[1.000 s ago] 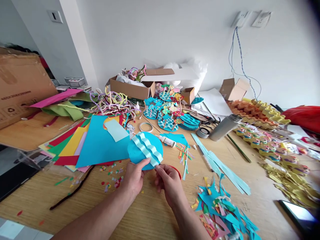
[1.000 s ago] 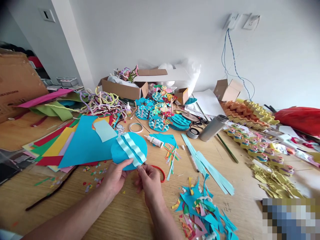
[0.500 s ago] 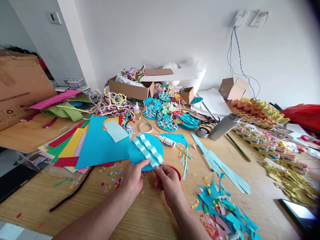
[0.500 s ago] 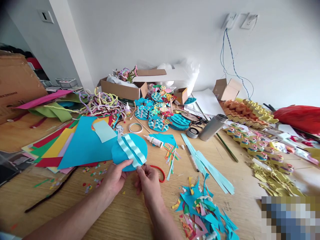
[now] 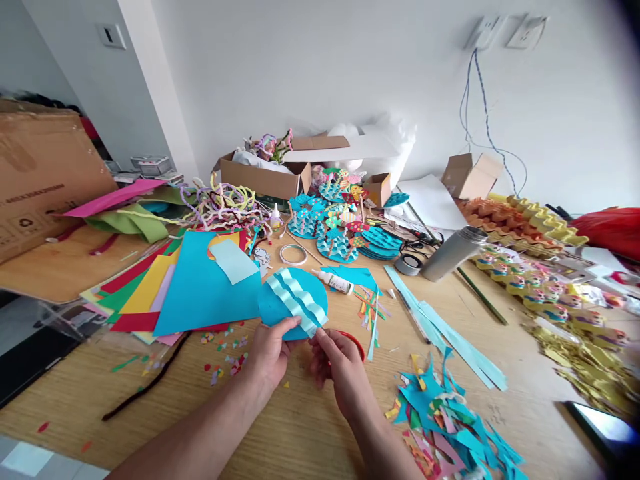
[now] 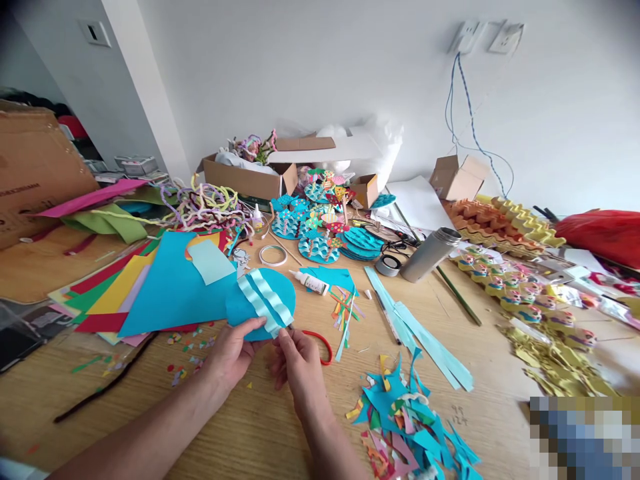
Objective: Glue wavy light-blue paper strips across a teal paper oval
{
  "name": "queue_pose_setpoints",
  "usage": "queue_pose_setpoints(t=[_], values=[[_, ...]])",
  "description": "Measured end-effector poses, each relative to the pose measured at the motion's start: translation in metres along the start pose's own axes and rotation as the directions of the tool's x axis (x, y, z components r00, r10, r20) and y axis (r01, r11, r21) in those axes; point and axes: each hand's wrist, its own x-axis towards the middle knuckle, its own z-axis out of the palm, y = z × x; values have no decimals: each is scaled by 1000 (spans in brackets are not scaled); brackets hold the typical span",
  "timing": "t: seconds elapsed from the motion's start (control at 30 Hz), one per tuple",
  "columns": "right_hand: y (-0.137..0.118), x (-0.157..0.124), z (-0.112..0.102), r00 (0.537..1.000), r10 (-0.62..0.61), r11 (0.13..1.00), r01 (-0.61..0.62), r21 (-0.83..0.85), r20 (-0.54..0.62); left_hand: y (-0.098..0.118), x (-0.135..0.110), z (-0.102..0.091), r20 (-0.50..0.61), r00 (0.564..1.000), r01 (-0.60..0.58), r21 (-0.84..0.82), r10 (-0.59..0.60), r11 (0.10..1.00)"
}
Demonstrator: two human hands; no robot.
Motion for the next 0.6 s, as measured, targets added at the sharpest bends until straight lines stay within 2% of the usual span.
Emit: queue_pose_setpoints(t=[0.13, 0.43, 0.6], values=[[6, 3, 1, 998, -68, 992, 69, -106, 12, 0, 0, -1, -5, 1000, 6, -12, -6, 1000], [9, 2, -1, 995, -102, 989, 102, -103, 6, -4, -1, 1, -27, 1000, 5, 23, -4, 1000], [7, 2, -2, 996, -85, 989, 88, -116, 31, 1, -3, 3, 21, 1000, -13, 53, 12, 999]])
